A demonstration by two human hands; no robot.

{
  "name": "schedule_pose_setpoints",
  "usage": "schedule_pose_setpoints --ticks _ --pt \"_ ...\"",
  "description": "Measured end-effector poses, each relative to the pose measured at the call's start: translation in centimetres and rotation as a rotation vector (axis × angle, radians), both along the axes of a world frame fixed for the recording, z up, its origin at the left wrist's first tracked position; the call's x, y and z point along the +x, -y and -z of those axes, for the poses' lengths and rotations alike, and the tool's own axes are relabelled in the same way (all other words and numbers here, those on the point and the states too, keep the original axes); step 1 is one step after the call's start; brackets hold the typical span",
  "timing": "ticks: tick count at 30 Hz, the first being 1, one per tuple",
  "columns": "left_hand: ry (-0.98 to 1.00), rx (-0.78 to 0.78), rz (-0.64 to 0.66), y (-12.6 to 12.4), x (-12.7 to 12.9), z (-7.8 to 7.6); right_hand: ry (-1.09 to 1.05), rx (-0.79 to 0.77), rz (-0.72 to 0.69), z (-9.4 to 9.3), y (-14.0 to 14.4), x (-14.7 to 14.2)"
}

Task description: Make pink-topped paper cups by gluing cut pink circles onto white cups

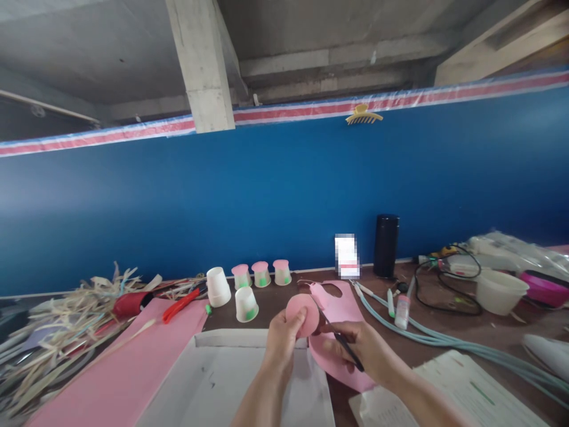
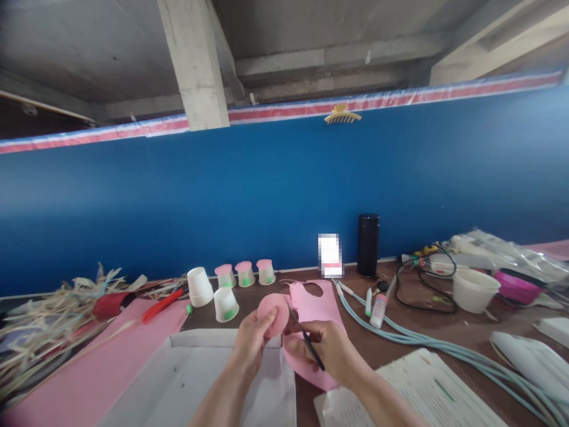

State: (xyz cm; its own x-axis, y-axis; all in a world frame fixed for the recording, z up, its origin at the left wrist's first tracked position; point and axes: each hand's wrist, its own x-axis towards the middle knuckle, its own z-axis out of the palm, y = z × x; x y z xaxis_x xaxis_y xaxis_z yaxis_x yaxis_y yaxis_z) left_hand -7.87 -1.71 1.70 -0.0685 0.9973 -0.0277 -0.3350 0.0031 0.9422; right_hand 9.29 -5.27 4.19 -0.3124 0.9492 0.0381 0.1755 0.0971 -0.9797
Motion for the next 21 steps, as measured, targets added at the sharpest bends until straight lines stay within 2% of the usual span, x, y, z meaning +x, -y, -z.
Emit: schedule_pose_setpoints --ticks 11,21 --pt "-0.013 0.028 0.073 0.3 -0.3 -0.5 -0.025 -0.042 0.010 -0.9 0.3 0.0" --pt "-0.003 0.018 0.070 0.3 -0.4 -0.7 -0.013 -0.050 0.030 0.2 -0.2 0.2"
